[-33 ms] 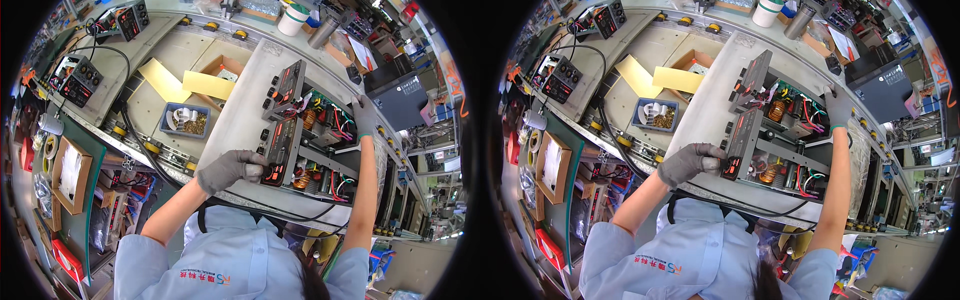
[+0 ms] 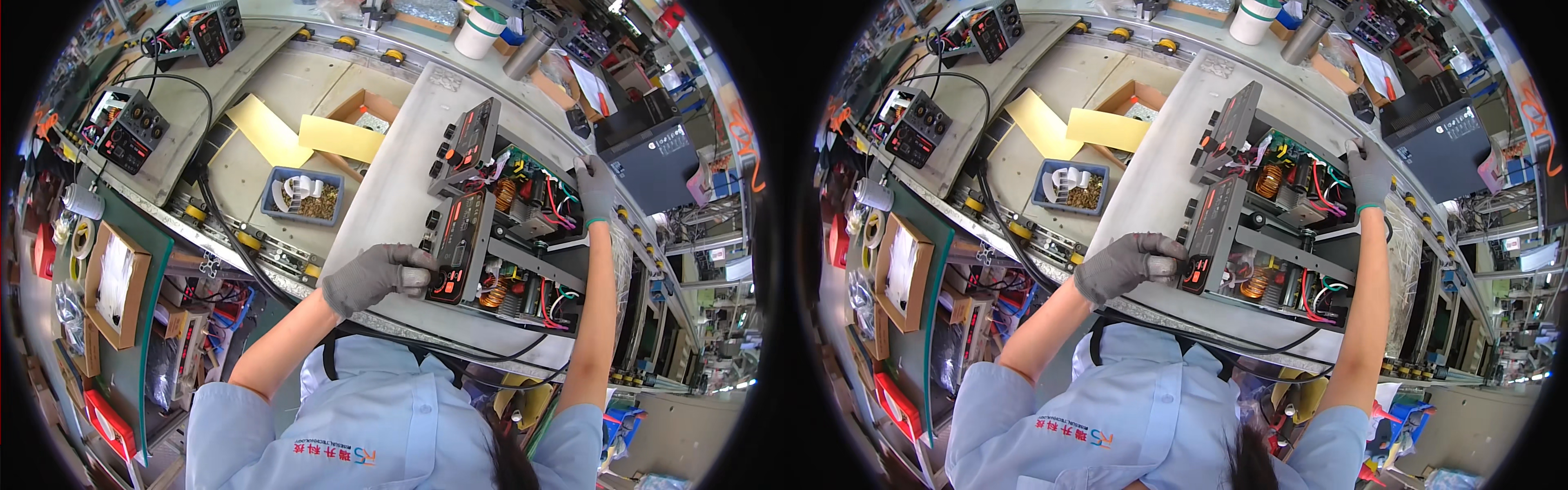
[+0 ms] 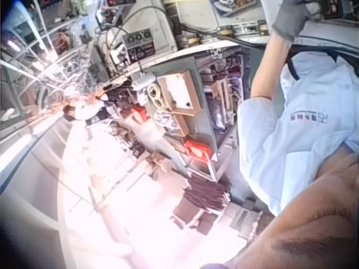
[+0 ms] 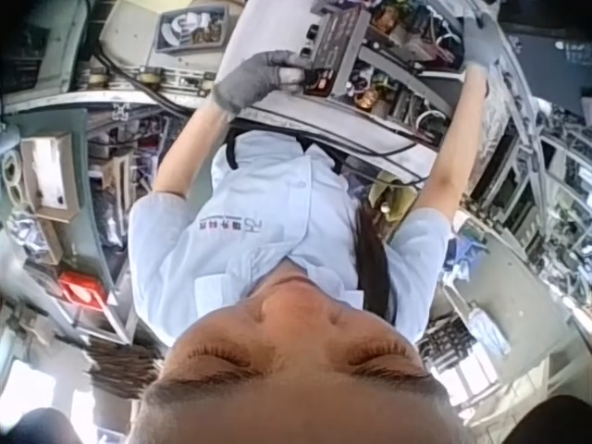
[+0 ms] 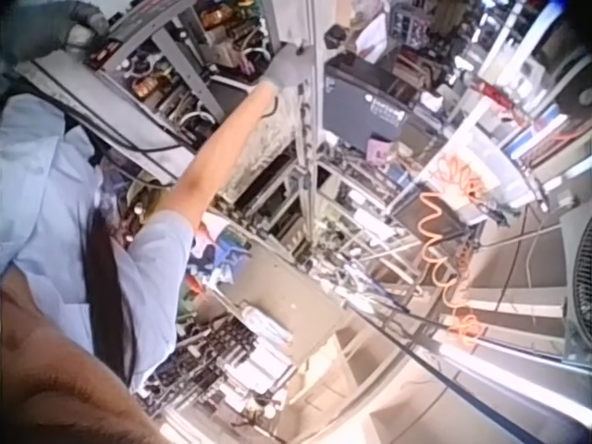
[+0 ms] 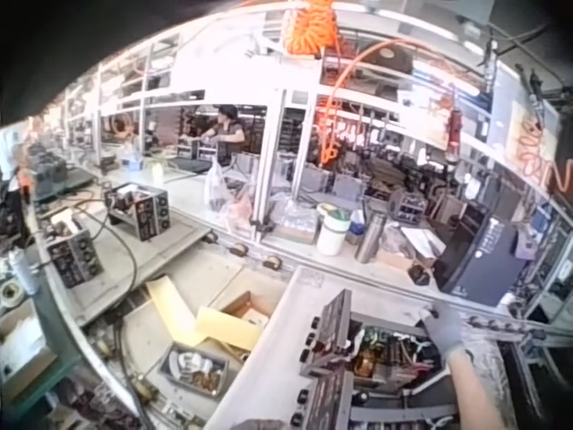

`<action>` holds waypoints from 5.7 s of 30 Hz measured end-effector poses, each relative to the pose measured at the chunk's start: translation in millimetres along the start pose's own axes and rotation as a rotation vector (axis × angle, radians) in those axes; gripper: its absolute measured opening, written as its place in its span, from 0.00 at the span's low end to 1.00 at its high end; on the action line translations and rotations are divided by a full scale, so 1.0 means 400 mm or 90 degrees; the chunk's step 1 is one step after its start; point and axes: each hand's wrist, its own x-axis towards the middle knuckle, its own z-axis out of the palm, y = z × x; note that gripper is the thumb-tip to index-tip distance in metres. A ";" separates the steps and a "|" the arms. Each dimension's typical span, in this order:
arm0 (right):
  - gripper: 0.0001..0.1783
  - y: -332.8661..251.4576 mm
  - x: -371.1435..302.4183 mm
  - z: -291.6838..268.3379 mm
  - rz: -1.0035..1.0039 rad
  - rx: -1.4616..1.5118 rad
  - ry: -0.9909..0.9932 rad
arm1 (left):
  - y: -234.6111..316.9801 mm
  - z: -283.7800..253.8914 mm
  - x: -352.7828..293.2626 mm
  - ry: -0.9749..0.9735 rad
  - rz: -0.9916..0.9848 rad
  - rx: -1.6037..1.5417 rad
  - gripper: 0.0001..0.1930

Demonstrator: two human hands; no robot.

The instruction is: Assembling and testing electronic power units on a conveyor belt, including wiring, screwing, and applying sealant.

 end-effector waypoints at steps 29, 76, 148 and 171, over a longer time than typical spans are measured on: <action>0.19 -0.031 0.018 0.020 -0.010 -0.001 -0.086 | 0.009 -0.047 -0.006 -0.028 0.093 0.031 0.10; 0.08 -0.050 -0.050 -0.029 -0.132 -0.013 0.015 | 0.236 -0.261 -0.045 0.685 0.170 0.736 0.20; 0.16 0.094 0.137 0.033 -0.300 0.436 -0.549 | 0.317 0.374 0.592 0.048 0.084 0.823 0.30; 0.15 0.096 0.147 0.042 -0.303 0.443 -0.553 | 0.314 0.366 0.592 0.045 0.070 0.798 0.31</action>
